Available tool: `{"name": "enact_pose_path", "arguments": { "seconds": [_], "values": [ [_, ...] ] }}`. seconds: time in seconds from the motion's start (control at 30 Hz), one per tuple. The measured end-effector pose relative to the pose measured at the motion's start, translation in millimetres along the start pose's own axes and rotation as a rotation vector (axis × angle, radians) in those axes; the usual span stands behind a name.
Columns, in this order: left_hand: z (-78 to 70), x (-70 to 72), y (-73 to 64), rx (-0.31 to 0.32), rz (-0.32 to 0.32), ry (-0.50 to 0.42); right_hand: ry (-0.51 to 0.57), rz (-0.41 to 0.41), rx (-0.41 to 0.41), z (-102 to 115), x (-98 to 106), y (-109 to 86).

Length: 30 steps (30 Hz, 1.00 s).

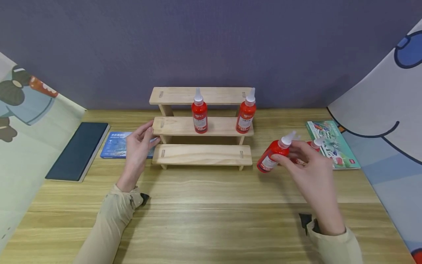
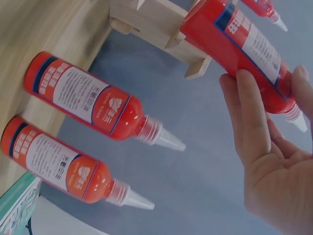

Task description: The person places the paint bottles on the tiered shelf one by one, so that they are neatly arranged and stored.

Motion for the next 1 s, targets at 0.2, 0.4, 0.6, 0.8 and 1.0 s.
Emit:
{"name": "enact_pose_path", "arguments": {
  "seconds": [0.2, 0.4, 0.6, 0.8, 1.0],
  "values": [
    [0.3, -0.3, 0.4, 0.000, 0.000, -0.004, 0.019, 0.004, 0.052, 8, -6, 2.2],
    [1.5, -0.3, 0.4, 0.007, 0.000, 0.008, 0.004, 0.009, 0.066, 17, -8, 4.1],
    [1.1, 0.2, -0.3, 0.003, 0.000, 0.006, -0.011, 0.019, 0.096, 27, -11, 7.0],
    [0.9, 0.2, 0.2, -0.005, 0.003, 0.000, 0.001, 0.019, 0.114, 35, -14, 11.1],
    [1.0, 0.4, 0.2, -0.001, 0.006, 0.000, 0.045, 0.025, 0.145, 43, -20, 14.5]
  ]
}}
Point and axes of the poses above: each hand's wrist, its own y-axis towards the middle knuckle, its own x-axis out of the back of the hand, z = x × y, the point moved 2 cm from there along y, towards the middle knuckle, and after that the axes turned 6 degrees about z, right-handed, at the moved point
